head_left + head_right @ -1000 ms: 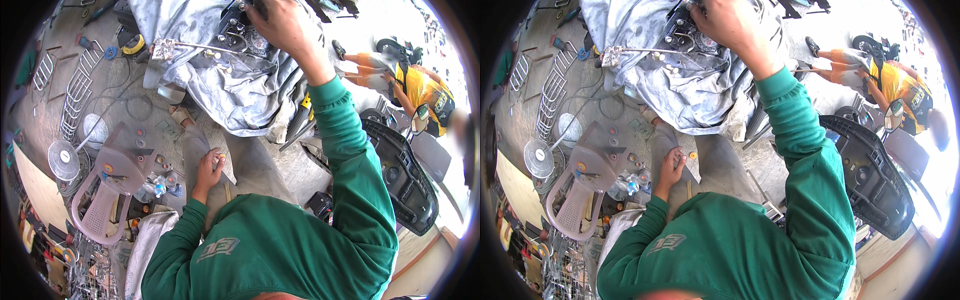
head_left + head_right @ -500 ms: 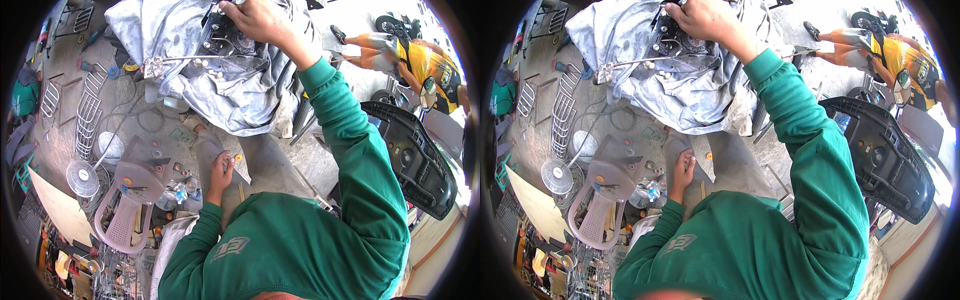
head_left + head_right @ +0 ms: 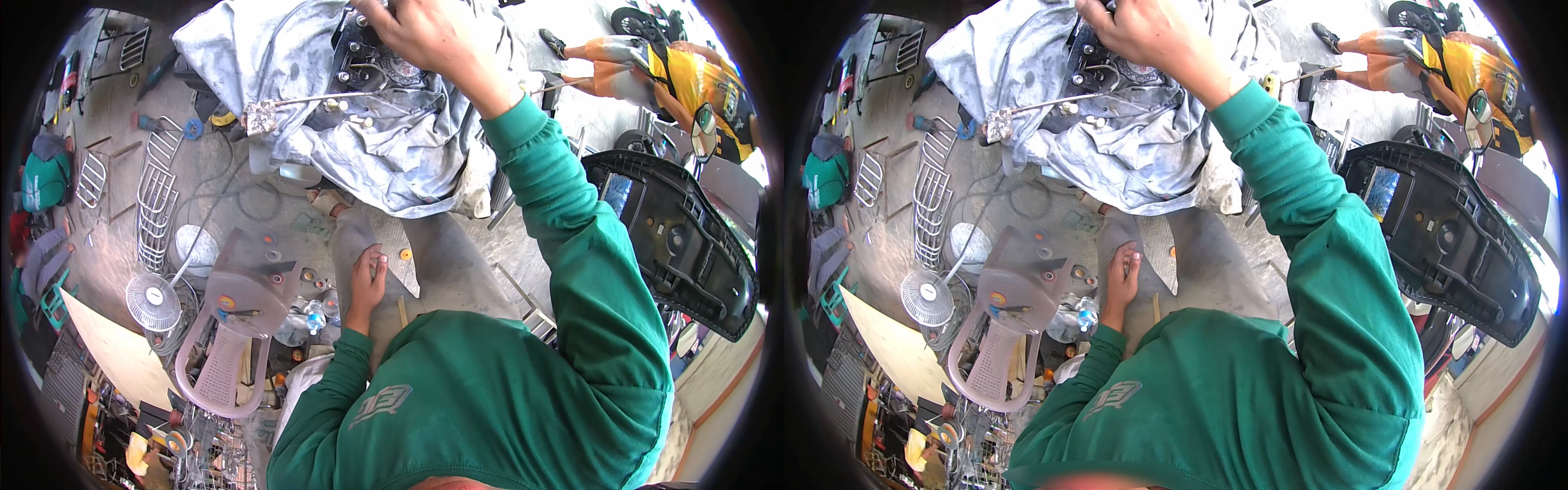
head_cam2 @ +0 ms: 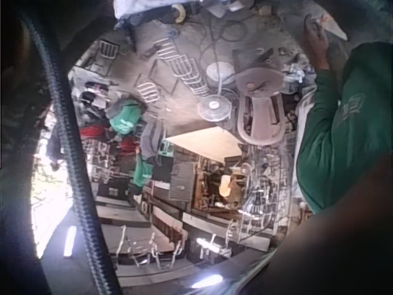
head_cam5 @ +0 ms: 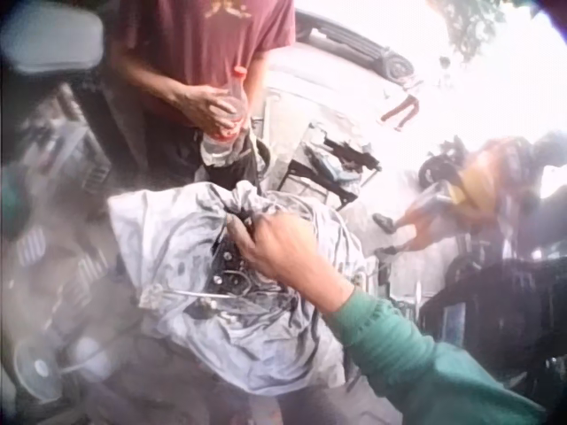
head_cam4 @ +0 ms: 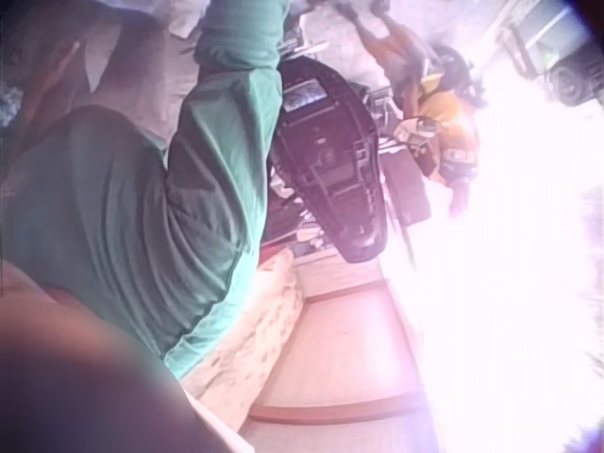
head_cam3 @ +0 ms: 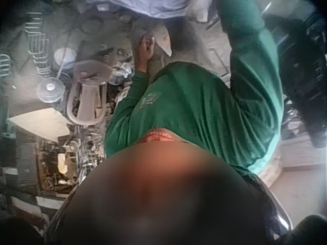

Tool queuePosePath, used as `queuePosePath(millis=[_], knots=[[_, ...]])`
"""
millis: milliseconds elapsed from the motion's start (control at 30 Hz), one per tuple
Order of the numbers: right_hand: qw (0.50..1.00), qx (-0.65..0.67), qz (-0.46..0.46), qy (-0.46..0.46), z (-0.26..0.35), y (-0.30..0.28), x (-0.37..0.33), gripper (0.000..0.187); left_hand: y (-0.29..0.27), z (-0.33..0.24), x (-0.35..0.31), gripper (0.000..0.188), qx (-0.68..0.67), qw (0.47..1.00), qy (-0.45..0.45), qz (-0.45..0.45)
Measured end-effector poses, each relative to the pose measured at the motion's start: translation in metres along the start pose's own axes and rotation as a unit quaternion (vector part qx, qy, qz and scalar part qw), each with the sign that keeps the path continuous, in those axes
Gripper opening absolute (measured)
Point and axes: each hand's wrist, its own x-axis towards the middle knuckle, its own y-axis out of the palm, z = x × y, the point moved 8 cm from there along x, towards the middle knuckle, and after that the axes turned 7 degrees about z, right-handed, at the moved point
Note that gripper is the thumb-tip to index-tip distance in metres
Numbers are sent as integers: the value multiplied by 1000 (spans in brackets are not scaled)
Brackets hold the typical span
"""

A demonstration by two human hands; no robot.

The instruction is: The person positions small metal pieces on a motorcycle engine and uses a handheld welding torch to weld them in place. The person repeatedly adjusts the pieces and applies welds at multiple points on the engine assembly.

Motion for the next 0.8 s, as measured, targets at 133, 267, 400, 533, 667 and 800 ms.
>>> queuePosePath(millis=[133, 267, 400, 533, 667, 800], knots=[[995, 94, -43, 10, -2, -6, 1, 54, -17, -10, -1, 36, 72, 997, 33, -1], [983, 47, 144, 107, -14, 27, 0, 30, -44, -40, -2, 32, 131, 989, 68, 6], [986, 101, -82, 106, -5, 3, -9, 52, -84, -134, -7, 20, 224, 956, 185, 34], [957, 170, -38, 232, -16, 18, -14, 62, -136, -276, -10, 22, 300, 898, 319, 33], [930, 201, -129, 280, -36, -21, -69, 59, -147, -409, 33, 18, 383, 816, 431, -36], [878, 180, -214, 388, -59, -51, -210, 33, -95, -476, 127, 20, 533, 734, 417, -49]])
